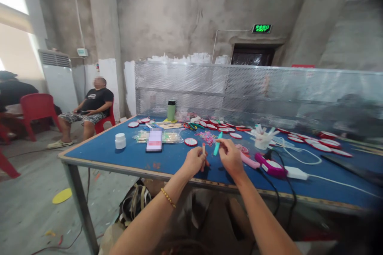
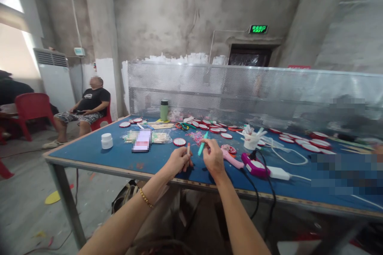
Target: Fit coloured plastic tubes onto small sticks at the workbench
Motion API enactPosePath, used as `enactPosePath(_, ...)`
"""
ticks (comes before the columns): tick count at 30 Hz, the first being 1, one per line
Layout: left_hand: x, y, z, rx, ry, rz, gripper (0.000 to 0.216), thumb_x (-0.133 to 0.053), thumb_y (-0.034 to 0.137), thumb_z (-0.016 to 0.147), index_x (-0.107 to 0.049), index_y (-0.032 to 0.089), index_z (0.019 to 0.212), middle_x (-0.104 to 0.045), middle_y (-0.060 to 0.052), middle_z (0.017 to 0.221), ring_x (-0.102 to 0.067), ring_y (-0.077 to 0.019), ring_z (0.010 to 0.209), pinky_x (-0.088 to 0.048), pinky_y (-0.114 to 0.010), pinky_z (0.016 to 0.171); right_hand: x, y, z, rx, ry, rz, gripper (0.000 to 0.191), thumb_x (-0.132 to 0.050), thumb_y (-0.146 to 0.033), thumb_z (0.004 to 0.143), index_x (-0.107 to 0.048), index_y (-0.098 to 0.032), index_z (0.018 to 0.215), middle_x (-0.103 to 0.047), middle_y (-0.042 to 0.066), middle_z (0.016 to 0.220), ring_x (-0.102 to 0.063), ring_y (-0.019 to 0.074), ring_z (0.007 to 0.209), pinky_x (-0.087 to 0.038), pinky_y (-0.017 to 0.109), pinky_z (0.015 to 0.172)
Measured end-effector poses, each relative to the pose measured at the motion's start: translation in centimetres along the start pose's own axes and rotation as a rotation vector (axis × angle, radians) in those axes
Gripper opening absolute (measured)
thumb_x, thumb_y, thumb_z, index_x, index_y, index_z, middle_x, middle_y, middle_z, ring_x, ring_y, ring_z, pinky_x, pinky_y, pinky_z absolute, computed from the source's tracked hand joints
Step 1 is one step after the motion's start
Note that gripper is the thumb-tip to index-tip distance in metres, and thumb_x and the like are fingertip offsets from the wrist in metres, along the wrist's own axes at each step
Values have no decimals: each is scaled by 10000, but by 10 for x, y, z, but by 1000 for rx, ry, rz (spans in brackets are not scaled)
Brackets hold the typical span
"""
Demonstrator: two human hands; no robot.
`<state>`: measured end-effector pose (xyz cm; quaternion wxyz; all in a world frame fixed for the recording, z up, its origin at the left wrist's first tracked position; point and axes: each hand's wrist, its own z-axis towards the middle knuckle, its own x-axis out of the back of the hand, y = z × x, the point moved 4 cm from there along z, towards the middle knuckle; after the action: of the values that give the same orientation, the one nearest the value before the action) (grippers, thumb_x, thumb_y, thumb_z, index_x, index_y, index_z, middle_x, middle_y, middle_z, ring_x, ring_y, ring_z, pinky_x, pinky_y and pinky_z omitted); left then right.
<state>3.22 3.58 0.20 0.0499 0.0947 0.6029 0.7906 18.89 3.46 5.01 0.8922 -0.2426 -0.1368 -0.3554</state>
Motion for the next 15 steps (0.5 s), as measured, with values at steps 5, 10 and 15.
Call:
enactPosePath(5,2,2,-4,10,-7,12,69,-475,150,876,-542,153,858,-655,16,613,-453,-49,344,-299,-152,386,16,-1,-3,-78,206,-41,353,-365,-172,859,-650,-166,1067,-652,109,983,-639,211,885,-533,341,840)
enactPosePath(10,4,4,-8,12,1,15,57,-499,161,862,-550,151,838,-648,22,589,-449,-45,338,-310,-148,395,37,28,-9,-307,631,81,433,-353,-179,839,-588,-151,1202,-620,65,897,-602,161,695,-539,302,693)
enactPosePath(15,5,6,-11,7,-3,6,67,-521,204,866,-555,152,843,-645,23,601,-439,-43,340,-305,-151,382,35,31,-7,-294,660,154,345,-484,-294,851,-596,-160,1148,-625,56,879,-605,151,697,-534,277,649)
